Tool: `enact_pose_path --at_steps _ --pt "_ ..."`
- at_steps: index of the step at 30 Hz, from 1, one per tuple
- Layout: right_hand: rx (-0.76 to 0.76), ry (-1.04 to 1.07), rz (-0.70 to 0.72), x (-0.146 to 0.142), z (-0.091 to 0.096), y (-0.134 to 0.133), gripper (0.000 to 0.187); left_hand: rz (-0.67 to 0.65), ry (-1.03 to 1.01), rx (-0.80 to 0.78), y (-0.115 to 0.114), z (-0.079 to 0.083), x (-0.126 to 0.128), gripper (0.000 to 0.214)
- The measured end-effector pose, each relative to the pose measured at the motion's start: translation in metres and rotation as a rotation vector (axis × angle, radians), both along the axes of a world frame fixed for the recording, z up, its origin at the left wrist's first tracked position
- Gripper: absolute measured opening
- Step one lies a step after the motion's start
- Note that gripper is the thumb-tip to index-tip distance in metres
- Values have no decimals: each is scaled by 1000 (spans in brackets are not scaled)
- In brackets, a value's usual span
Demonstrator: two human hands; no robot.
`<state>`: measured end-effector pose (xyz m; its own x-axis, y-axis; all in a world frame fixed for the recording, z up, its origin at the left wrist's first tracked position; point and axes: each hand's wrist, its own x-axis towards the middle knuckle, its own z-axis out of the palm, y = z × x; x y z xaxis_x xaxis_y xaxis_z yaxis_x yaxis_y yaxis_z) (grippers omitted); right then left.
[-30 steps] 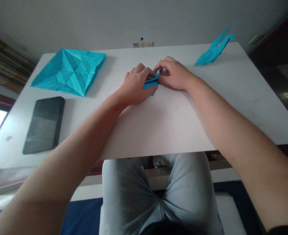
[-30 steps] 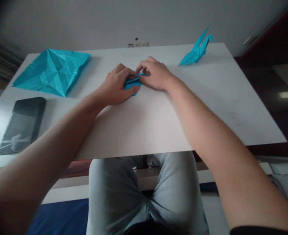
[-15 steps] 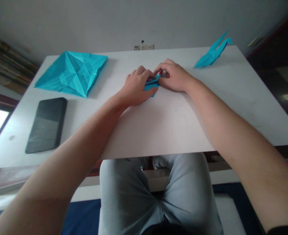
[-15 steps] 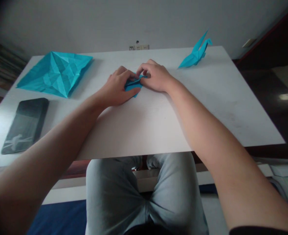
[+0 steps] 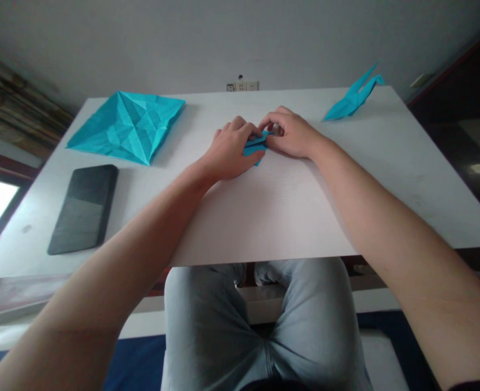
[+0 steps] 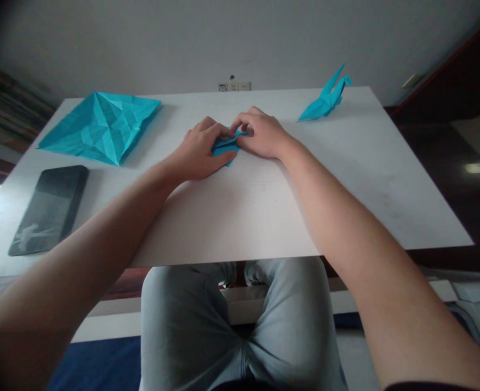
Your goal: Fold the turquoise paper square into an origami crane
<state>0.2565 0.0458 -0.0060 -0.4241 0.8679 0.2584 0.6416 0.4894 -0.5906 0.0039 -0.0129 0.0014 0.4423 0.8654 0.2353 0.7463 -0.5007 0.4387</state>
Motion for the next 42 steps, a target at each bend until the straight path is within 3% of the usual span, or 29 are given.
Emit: enact_pose_path --at_steps 42 --pt "30 33 10 2 -10 6 19 7 -37 22 6 -3 -3 36"
